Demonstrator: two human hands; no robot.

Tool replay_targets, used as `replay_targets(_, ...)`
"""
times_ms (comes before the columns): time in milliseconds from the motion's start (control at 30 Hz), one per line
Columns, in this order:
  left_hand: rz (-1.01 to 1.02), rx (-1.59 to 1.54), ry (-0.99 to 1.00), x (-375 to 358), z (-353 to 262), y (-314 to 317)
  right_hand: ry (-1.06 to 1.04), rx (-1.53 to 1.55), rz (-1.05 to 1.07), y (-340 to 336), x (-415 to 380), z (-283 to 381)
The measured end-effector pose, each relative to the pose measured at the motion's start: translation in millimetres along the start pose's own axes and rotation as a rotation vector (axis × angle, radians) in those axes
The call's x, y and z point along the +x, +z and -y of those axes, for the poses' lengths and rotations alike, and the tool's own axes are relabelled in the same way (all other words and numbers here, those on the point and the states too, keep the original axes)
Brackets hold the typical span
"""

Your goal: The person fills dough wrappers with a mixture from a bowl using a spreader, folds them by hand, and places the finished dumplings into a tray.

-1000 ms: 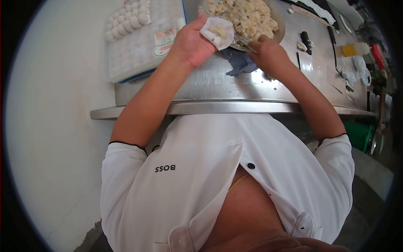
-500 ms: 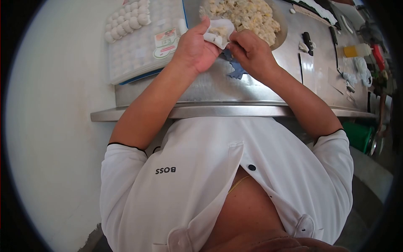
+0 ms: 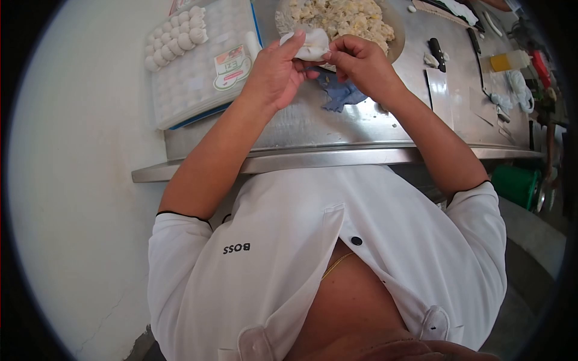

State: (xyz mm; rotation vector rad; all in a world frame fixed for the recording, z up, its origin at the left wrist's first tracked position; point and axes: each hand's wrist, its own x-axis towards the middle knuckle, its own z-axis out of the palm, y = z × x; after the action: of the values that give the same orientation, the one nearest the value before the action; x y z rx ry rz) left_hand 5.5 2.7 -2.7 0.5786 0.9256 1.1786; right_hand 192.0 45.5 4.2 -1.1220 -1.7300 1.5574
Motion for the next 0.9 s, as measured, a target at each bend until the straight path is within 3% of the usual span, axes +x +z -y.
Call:
replay_targets(100,0.135,-0.038,-0.03,1.1,-2.0,0.9,0.012,-0.006,-0.009,-1.8,1.0,1.0)
replay_targets(167,0.081,0.271,0.084,-5.5,-1.3,10.6,0.007,-0.008,-0.01,-2.9,0.4,2.7)
replay_targets(267,0.049,0.432,0.19,-7.4,4.3,12.0,-0.048,-0.074,0.016,-2.5,-0.4,0.0)
replay_targets(433,0.031,0.309,0.116,-3.9,0.9,8.6,-0.264,-0.249,-0.049,1.6,-0.4,-5.1)
replay_targets(533,0.024,0.181,0.059,-4.7,-0.8,9.5,-0.128,-0.098,-0.094,0.9,1.5,-3.7)
replay_targets(600,0.013,0.15,0.044,-4.9,-0.4,8.8,-0.006,0.007,0.005,-1.6,0.4,2.4)
replay_targets(733,0.016,0.163,0.025,-3.6,2.1,8.4,0.002,-0.037,-0.001,-1.7,-1.5,-1.2)
replay_targets(800,-0.004,0.203,0.02,-4.6,2.0,10.2,-0.333,-0.295,-0.024,-0.9,2.3,-14.8)
replay_targets(900,-0.012,0.355,0.004,-5.7,2.4,11.3,-0.386,-0.411,-0.069,0.0,2.4,-16.6)
